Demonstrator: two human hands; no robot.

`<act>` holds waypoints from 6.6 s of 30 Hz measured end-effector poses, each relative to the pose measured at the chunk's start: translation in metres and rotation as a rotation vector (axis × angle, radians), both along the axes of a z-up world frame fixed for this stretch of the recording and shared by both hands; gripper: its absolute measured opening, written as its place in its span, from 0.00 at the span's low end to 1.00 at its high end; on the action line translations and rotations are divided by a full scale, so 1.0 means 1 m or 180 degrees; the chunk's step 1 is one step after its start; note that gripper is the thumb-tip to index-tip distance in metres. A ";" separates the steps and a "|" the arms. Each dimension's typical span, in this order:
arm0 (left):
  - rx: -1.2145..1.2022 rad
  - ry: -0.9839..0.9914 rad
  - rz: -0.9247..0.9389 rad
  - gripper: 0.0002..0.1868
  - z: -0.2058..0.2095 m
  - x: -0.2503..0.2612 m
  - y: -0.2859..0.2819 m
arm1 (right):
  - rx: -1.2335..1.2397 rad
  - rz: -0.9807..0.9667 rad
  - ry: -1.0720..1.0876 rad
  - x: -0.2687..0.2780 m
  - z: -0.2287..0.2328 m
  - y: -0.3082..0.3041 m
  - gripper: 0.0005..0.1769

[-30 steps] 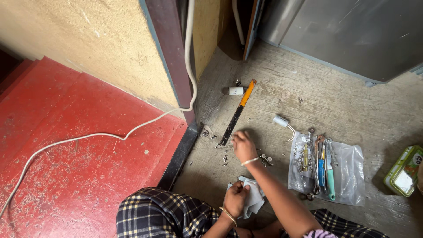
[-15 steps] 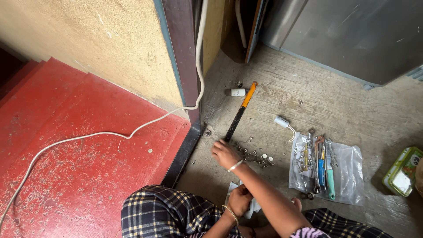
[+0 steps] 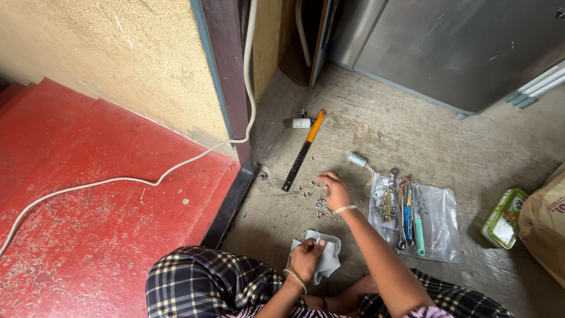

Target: The person sits on the floor and assembles small metal lock components by hand. They pick up individual parts from a pile on the floor and fit them together, occasionally using a white cloth to handle the pieces.

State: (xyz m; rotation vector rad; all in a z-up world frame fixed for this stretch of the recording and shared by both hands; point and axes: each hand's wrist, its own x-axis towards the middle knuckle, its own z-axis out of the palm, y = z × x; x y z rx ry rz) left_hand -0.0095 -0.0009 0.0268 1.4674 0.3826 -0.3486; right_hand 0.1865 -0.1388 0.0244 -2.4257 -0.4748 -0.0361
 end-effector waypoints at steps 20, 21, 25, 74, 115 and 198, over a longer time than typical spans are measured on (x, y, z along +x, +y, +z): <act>-0.0665 0.0178 0.0560 0.16 0.006 0.005 0.007 | -0.0531 -0.0998 -0.1076 -0.057 -0.032 -0.097 0.25; -0.0677 0.0077 0.0553 0.16 0.004 0.003 0.008 | -0.0352 -0.1111 -0.0678 -0.061 -0.041 -0.093 0.24; -0.0258 0.0007 0.0132 0.10 0.003 -0.011 0.011 | 0.0496 -0.1008 -0.0113 -0.066 -0.047 -0.071 0.19; 0.0665 -0.1007 0.0365 0.11 0.019 -0.007 0.012 | 0.0403 -0.0467 -0.0833 -0.189 0.092 0.030 0.05; 0.0578 -0.1034 0.0067 0.10 0.038 -0.003 0.013 | 0.1163 -0.1492 0.0654 -0.165 0.061 0.004 0.09; -0.0873 0.0128 0.0925 0.33 0.058 0.007 0.033 | 0.0366 -0.1041 -0.0160 -0.079 0.002 -0.073 0.09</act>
